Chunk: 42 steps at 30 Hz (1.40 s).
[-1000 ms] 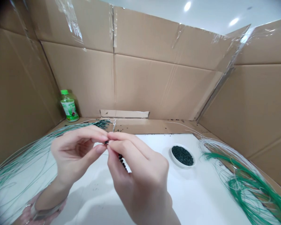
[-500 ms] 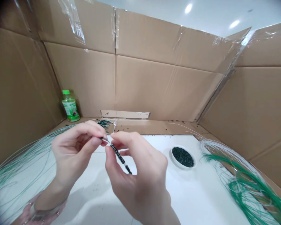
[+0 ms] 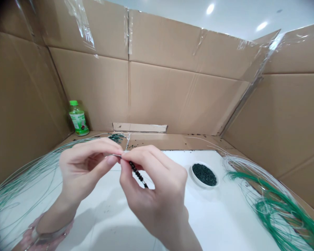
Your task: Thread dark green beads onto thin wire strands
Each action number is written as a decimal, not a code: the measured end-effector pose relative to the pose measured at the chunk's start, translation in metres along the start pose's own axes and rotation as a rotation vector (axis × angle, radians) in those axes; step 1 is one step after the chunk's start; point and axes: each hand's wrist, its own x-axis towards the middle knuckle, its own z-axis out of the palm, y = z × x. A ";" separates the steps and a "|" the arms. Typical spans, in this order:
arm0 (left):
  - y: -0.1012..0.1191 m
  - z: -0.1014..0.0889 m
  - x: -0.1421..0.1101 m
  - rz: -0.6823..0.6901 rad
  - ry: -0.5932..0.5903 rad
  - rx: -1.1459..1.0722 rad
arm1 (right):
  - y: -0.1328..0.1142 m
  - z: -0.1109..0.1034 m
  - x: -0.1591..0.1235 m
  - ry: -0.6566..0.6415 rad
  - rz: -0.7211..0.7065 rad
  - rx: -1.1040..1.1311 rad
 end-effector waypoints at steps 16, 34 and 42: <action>0.000 0.000 0.000 -0.056 0.069 0.249 | 0.007 0.003 0.003 -0.154 0.130 -0.113; 0.007 0.008 -0.004 -0.122 0.075 0.166 | 0.009 -0.020 0.007 -0.204 0.151 0.143; 0.010 0.004 -0.003 -0.042 0.023 0.322 | 0.012 -0.017 0.008 -0.205 0.155 0.133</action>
